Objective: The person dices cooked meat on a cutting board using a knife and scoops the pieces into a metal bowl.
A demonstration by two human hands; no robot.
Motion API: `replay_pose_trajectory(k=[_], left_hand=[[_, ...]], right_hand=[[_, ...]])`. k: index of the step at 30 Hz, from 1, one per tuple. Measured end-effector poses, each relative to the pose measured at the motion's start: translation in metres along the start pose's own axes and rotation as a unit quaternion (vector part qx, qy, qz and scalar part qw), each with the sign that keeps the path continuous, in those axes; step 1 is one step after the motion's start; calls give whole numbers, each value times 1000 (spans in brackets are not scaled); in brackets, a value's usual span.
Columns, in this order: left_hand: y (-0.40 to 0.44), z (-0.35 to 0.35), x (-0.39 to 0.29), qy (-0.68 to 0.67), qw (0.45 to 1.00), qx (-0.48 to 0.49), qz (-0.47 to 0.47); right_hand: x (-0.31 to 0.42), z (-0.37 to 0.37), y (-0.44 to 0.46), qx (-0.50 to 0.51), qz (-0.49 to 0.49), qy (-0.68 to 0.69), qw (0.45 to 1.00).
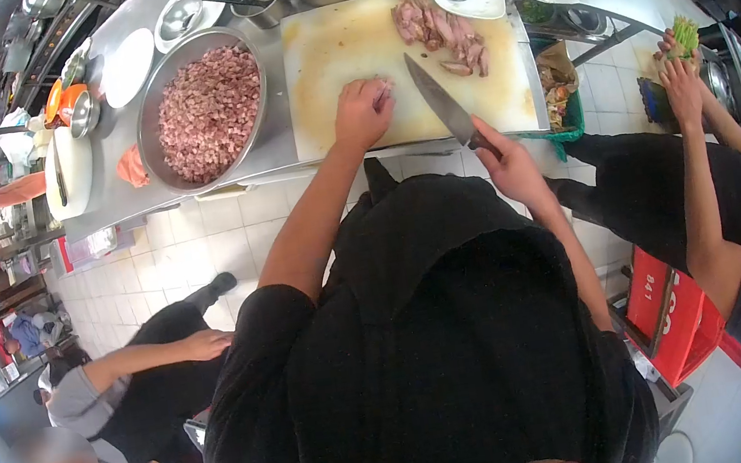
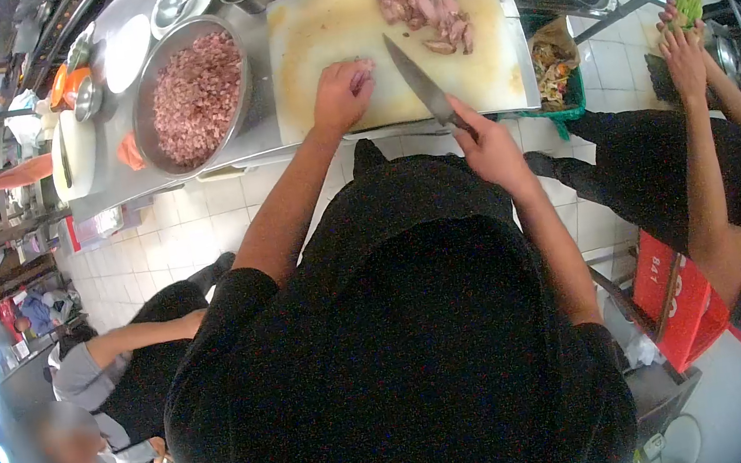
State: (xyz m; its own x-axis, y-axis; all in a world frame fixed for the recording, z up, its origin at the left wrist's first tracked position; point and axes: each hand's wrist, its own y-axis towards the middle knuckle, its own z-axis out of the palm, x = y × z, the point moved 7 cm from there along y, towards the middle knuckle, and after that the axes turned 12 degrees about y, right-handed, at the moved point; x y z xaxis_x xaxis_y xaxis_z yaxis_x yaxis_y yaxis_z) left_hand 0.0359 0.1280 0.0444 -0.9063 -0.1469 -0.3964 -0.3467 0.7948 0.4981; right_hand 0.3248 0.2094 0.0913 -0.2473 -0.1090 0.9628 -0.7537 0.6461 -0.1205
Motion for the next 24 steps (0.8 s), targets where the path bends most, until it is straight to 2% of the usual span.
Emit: replay_pose_trajectory(k=[2, 5, 8, 17, 24], left_hand=[[0, -1, -3, 3, 1000, -12, -5], [4, -5, -7, 5, 1000, -2, -2], [9, -8, -6, 8, 1000, 25, -5], [14, -1, -3, 20, 998, 57, -24], [14, 2, -1, -7, 998, 69, -10]], right_hand=[[23, 10, 5, -7, -60, -80, 995], [55, 24, 14, 34, -31, -232, 972], [69, 35, 27, 66, -54, -335, 938], [106, 42, 54, 115, -92, -444, 884], [115, 36, 59, 143, -62, -449, 880]])
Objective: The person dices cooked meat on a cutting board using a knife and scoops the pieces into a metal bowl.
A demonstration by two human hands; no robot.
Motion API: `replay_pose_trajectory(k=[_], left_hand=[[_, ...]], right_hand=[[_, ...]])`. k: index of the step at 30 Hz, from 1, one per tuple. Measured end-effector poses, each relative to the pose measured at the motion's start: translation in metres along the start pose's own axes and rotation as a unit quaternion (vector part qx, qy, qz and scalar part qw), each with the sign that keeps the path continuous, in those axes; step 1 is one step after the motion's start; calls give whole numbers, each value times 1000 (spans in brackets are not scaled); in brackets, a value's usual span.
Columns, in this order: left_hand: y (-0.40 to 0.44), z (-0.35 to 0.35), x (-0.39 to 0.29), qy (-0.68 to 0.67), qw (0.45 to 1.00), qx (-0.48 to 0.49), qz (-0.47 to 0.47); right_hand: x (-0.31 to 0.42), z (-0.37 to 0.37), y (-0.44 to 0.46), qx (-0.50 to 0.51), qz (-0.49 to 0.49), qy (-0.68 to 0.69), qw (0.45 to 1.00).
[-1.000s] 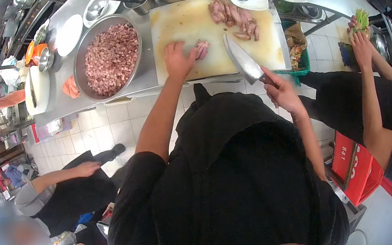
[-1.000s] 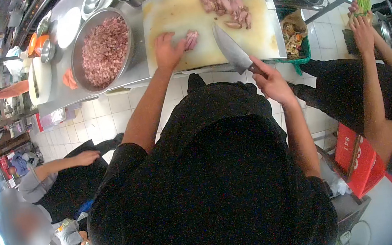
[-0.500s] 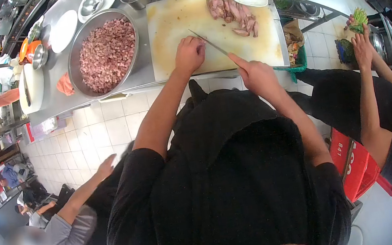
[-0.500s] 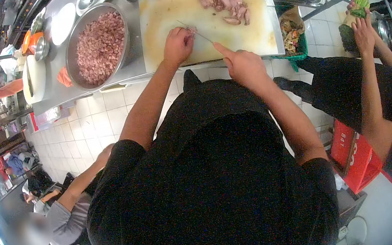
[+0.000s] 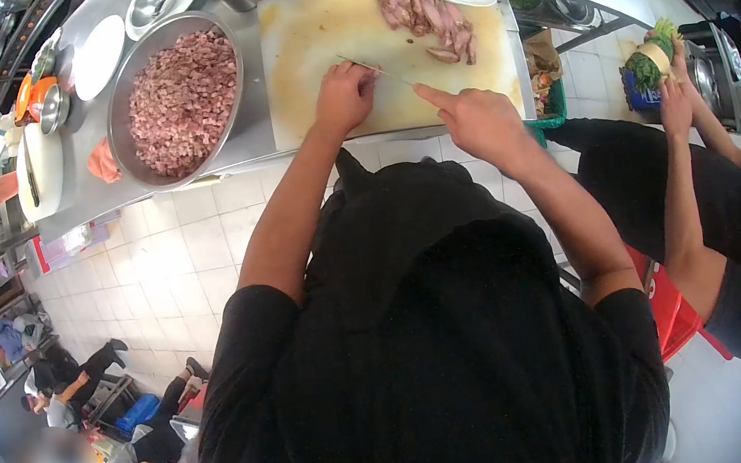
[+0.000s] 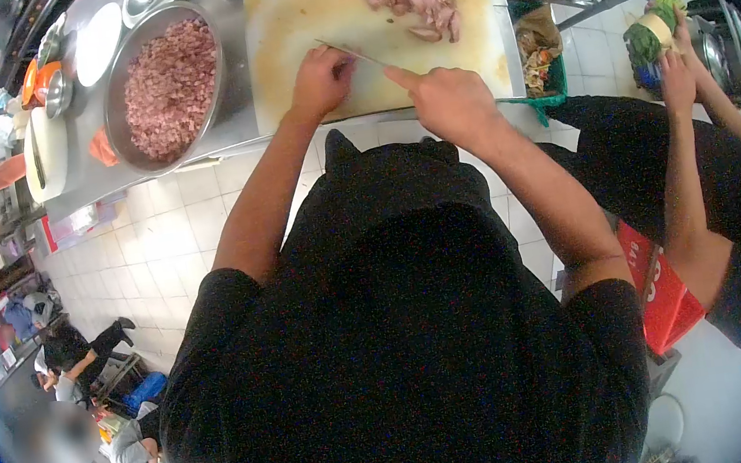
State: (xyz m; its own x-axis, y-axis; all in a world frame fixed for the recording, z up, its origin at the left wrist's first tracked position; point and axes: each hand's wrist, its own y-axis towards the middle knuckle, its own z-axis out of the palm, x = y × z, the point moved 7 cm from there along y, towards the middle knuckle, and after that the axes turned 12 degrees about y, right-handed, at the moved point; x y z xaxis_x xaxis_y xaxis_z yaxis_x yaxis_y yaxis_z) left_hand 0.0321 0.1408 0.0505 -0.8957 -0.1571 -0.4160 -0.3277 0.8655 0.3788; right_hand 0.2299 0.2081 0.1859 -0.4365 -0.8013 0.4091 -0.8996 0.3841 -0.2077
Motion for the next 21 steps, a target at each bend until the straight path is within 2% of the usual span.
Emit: replay_pose_trajectory(k=[5, 11, 17, 21], left_hand=[[2, -5, -2, -6, 1000, 26, -12], [2, -2, 1, 15, 998, 49, -25], [-2, -3, 0, -36, 999, 6, -19], [0, -2, 0, -23, 1000, 10, -14]], right_hand=[[-7, 5, 8, 20, 17, 28, 999], [-49, 64, 29, -66, 8, 136, 989], [-33, 44, 13, -81, -5, 102, 991], [-25, 39, 11, -40, 14, 81, 996]])
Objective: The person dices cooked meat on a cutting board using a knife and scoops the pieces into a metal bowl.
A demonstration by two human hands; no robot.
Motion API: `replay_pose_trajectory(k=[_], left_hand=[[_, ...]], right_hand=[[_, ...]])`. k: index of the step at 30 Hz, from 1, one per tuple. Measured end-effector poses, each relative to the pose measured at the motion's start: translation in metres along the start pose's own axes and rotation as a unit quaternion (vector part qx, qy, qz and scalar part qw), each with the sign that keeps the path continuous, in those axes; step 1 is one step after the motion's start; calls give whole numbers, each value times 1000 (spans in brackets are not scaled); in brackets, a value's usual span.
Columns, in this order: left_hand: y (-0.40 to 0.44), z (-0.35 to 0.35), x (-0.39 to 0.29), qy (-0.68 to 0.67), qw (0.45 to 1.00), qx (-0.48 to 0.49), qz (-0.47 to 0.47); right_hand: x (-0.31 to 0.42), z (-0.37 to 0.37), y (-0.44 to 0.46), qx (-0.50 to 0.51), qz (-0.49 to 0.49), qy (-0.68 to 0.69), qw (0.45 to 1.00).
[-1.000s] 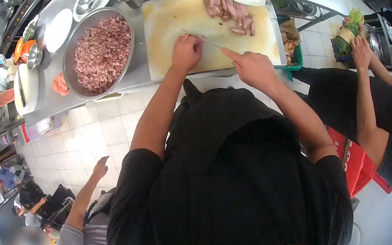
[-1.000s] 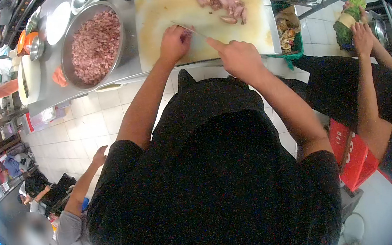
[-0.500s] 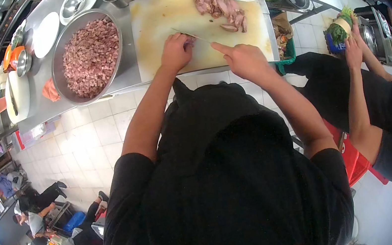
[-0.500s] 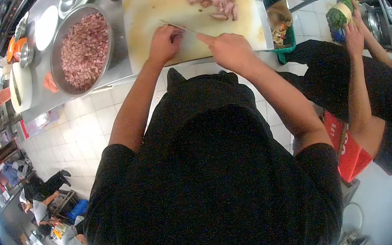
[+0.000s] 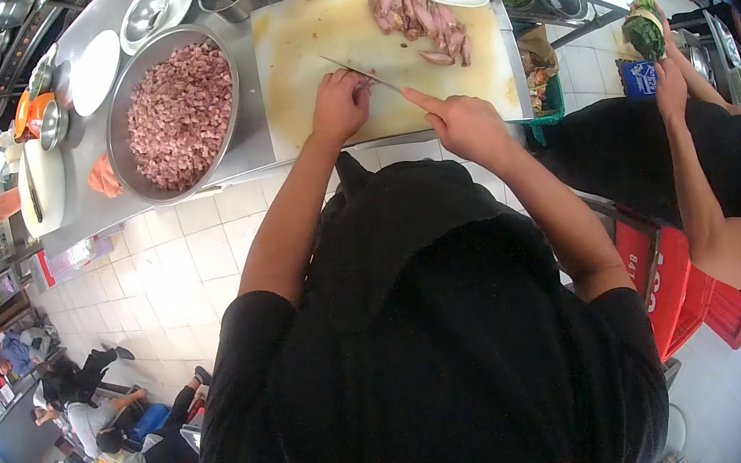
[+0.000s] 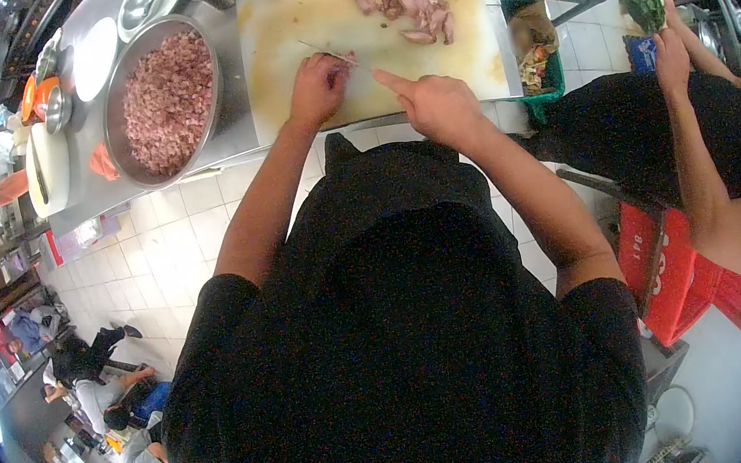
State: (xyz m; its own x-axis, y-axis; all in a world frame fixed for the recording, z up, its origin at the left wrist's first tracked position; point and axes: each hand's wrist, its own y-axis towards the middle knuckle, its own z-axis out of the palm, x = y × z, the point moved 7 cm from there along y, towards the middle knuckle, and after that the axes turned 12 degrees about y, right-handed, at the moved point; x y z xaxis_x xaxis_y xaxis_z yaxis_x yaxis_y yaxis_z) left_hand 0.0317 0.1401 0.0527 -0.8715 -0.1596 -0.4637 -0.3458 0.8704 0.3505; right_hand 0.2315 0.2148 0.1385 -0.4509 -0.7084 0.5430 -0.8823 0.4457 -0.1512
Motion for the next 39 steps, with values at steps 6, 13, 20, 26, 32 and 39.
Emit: replay_pose_trajectory(k=[6, 13, 20, 26, 32, 39], left_hand=[[3, 0, 2, 9, 1000, -13, -4], [-9, 2, 3, -7, 999, -46, -15], [-2, 4, 7, -10, 999, -27, -23], [-13, 8, 9, -1, 998, -48, -36], [-14, 7, 11, -6, 997, -64, -31], [-16, 11, 11, -9, 999, -25, -40]], right_hand=[[-28, 37, 25, -48, -28, 55, 997], [5, -2, 5, -2, 3, 33, 999], [-18, 34, 35, -60, -27, 100, 993], [-4, 6, 16, -24, 17, 69, 997], [11, -9, 1, 26, 17, 51, 998], [-14, 37, 18, -26, 21, 135, 990]])
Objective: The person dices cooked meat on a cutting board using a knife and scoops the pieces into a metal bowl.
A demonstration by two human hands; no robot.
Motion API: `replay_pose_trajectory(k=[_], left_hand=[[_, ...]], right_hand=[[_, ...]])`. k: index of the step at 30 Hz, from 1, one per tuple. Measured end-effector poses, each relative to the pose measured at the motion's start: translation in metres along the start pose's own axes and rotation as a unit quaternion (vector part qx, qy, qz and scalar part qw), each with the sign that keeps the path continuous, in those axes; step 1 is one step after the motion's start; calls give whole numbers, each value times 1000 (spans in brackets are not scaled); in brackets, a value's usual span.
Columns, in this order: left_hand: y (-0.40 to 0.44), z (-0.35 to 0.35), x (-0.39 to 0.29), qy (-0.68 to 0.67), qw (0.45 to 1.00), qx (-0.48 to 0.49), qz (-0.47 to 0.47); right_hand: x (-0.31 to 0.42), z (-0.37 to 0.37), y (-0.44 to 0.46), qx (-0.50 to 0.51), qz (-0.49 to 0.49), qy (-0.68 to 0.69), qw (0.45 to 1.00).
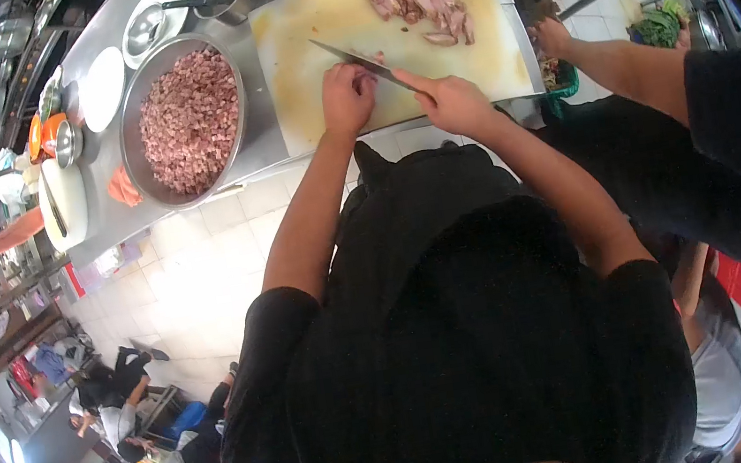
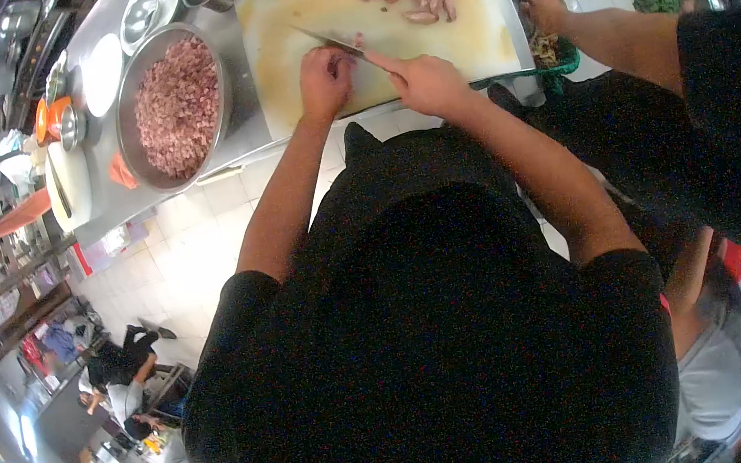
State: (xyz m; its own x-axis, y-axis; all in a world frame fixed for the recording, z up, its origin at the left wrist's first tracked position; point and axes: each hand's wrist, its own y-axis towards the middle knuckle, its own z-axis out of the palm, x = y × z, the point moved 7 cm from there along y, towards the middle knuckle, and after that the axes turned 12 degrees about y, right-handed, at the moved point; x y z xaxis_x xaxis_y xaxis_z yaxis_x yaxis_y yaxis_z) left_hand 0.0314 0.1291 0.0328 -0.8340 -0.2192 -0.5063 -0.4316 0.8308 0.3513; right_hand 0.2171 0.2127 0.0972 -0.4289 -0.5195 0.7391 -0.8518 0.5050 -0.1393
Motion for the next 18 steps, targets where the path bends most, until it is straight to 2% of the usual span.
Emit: replay_pose_trajectory(k=[2, 5, 11, 18], left_hand=[[10, 1, -1, -3, 1000, -3, 0], [6, -7, -4, -7, 1000, -25, 5], [-3, -9, -3, 2, 998, -61, -11], [-5, -13, -11, -2, 997, -70, 12]], right_hand=[[-3, 4, 11, -23, -24, 29, 999], [-1, 0, 13, -49, -57, 1, 997], [26, -21, -16, 24, 2, -42, 999], [29, -18, -21, 33, 7, -51, 998]])
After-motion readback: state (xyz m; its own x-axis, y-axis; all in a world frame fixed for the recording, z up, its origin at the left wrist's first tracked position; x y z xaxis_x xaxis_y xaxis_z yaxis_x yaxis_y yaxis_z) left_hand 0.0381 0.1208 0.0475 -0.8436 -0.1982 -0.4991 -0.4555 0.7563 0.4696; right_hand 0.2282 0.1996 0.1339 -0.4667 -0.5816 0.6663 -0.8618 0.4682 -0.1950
